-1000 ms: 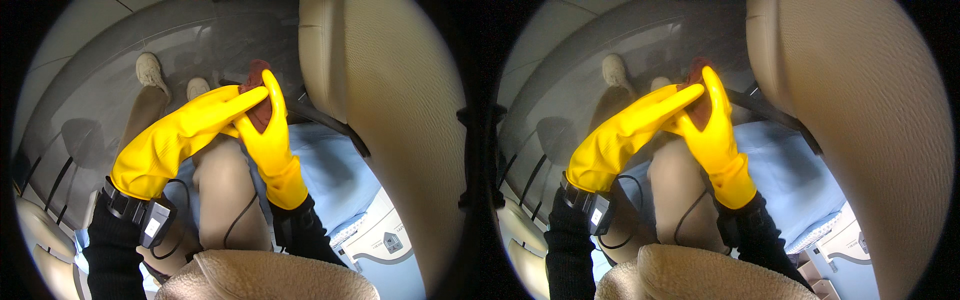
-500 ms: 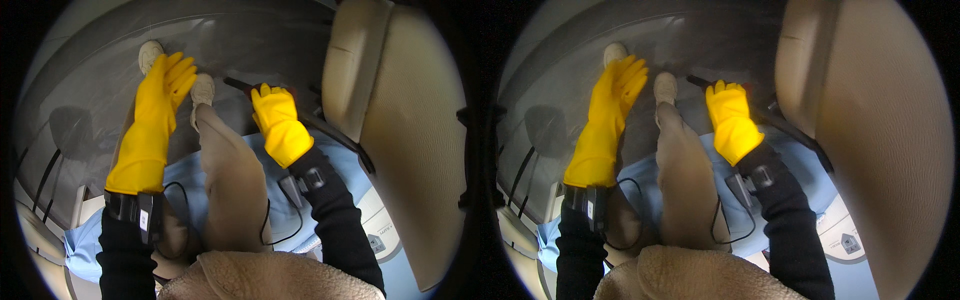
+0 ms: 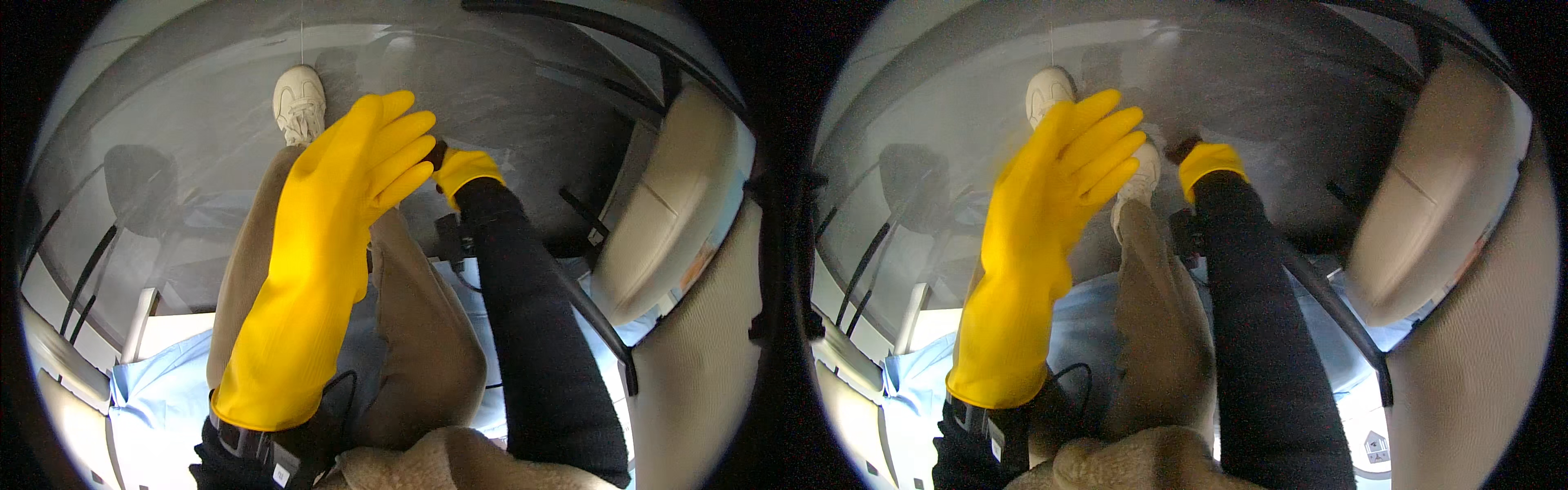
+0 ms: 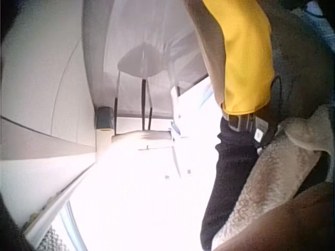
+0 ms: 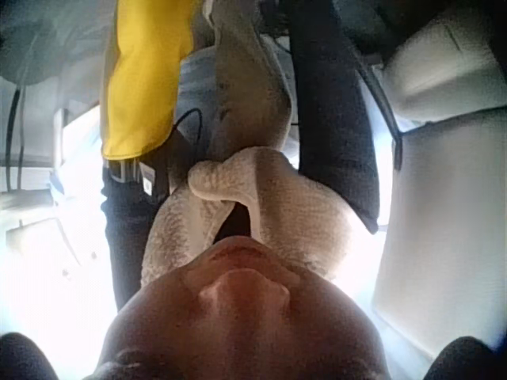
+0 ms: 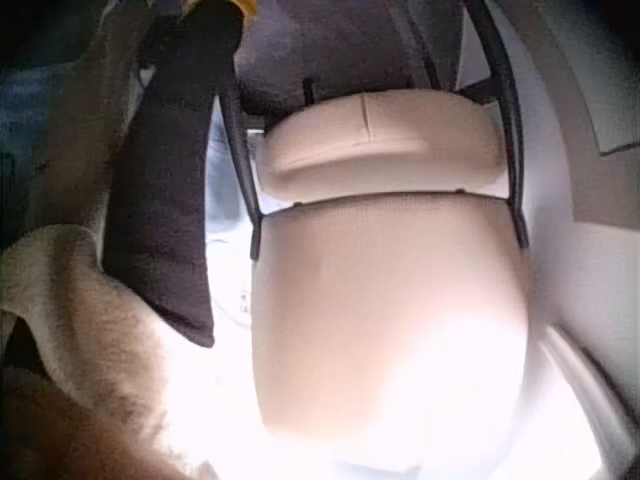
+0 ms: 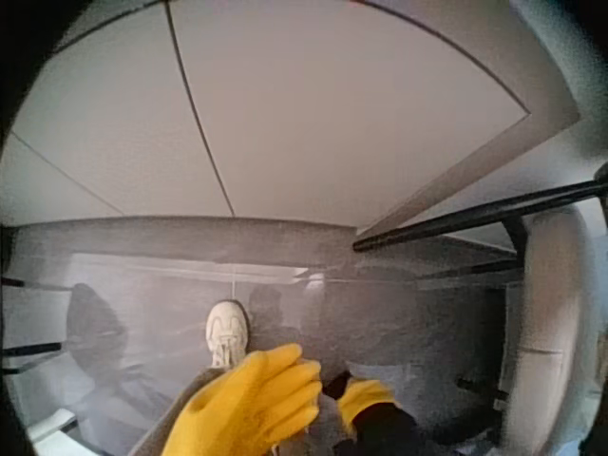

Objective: The person wipes various surfaces in a bedroom using a brown cloth. They clean the wall, a chair, a bedside table, the bed headboard, and the interior of a wardrobe. The person moves books aside to clean the table and wipes multiple surfaces systematically.

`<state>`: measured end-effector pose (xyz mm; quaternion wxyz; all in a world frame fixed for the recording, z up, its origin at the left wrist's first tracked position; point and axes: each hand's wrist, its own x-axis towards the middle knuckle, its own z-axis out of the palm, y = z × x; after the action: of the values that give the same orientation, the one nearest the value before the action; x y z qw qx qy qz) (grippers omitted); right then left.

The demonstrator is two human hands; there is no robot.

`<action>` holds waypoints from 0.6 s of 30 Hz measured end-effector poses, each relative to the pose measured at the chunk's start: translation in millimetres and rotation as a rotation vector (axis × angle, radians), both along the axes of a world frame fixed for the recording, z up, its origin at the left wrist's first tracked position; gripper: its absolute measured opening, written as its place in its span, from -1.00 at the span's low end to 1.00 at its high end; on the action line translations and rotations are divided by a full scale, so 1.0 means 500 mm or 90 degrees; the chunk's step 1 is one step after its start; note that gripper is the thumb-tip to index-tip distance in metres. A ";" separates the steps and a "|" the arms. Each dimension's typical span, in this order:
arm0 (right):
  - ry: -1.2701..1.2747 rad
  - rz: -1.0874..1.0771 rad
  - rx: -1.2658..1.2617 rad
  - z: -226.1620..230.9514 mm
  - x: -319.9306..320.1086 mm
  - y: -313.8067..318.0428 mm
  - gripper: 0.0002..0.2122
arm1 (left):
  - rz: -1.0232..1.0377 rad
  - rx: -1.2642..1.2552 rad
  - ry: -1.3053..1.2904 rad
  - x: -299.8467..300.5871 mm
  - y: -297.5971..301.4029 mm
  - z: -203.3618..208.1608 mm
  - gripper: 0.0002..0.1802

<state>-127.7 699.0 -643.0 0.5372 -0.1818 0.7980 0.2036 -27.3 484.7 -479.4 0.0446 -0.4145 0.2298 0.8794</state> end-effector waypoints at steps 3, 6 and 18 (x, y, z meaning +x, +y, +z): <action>-0.027 0.049 0.030 0.106 -0.059 0.000 -0.59 | -0.026 0.011 0.054 -0.014 0.014 -0.015 -0.31; -0.019 0.129 -0.005 0.219 -0.065 0.004 -0.61 | -0.109 -0.103 0.037 -0.027 0.015 -0.046 -0.29; 0.035 0.366 0.150 0.497 0.066 -0.059 -0.67 | -0.121 -0.182 0.107 0.064 0.073 0.159 -0.36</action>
<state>-94.8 669.6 -394.7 0.4531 -0.3312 0.6991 0.4430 4.9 521.1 -399.8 0.0484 -0.3181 0.3937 0.8611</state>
